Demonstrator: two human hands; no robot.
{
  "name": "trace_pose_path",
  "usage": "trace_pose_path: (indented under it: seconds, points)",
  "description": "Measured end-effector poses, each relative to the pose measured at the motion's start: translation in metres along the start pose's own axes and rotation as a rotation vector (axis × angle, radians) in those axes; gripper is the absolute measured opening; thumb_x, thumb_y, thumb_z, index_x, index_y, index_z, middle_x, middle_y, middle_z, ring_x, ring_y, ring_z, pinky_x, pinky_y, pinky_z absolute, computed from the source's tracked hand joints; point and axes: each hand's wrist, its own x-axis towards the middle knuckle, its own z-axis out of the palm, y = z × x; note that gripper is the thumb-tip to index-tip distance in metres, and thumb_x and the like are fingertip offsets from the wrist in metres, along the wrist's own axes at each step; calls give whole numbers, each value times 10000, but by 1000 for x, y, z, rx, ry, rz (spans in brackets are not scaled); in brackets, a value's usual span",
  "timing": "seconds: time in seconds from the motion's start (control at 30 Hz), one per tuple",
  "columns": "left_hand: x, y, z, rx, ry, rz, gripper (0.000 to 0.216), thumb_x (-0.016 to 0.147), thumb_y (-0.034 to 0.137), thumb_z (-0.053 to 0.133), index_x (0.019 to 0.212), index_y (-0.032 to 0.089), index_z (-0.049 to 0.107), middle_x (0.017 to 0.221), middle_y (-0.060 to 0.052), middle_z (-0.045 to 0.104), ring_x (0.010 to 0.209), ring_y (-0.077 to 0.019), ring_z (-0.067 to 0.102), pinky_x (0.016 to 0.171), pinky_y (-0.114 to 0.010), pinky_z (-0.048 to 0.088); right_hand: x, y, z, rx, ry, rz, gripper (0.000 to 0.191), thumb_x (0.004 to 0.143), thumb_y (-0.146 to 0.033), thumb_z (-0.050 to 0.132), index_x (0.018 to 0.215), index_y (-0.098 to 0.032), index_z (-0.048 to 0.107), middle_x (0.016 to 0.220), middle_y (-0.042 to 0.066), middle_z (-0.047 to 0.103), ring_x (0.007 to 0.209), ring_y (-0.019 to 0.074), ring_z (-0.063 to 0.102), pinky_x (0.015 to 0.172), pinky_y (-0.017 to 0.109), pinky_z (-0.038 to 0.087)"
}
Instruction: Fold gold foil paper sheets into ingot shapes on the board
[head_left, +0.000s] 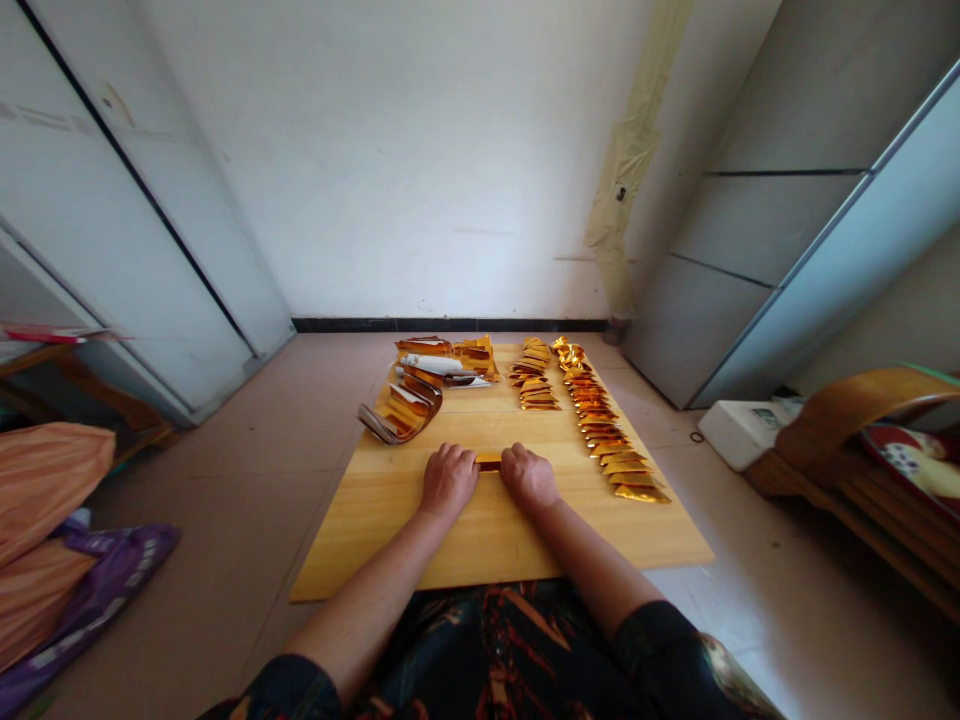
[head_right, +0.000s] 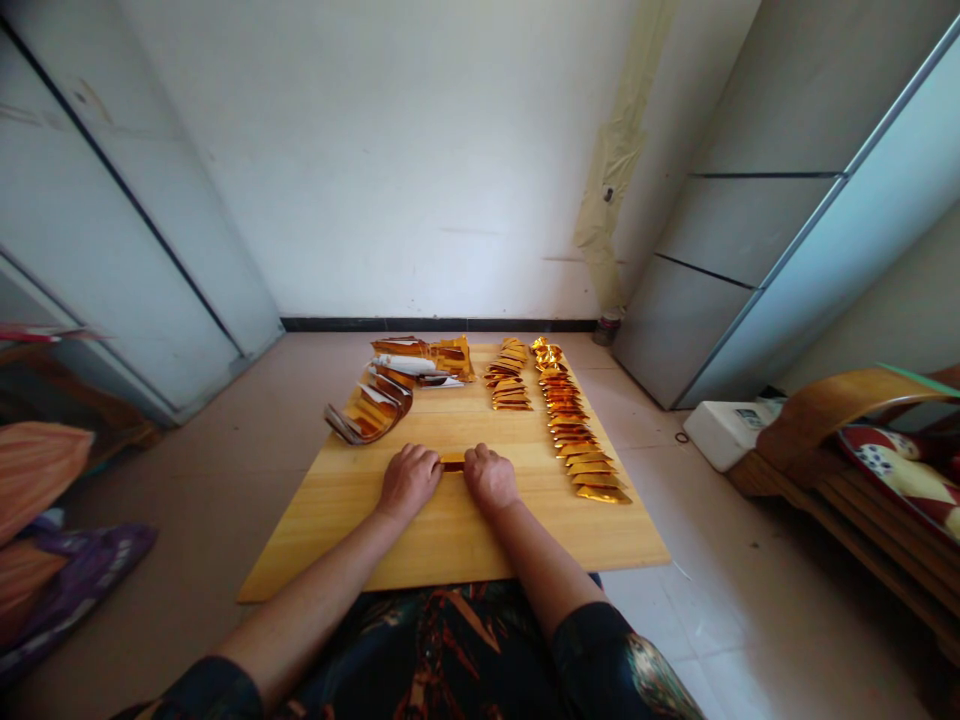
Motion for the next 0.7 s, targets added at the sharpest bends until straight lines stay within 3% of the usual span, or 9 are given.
trace_pose_path:
  seconds: [0.5,0.7]
  points:
    - [2,5,3,103,-7,-4,208,868,203,429,820,175,630,787,-92,650,838,-238,557,697,-339,372,-2,-1,0,-16,9,-21,245,922,-182,359,913,-184,604,898,81,621,774,161,583,588,232,367]
    - [3,5,1,67,-12,4,204,866,197,438,795,174,628,781,-97,651,824,-233,554,692,-338,372,1,-3,-9,-5,13,-14,227,921,-275,420,913,-178,624,923,101,620,860,180,560,637,238,381]
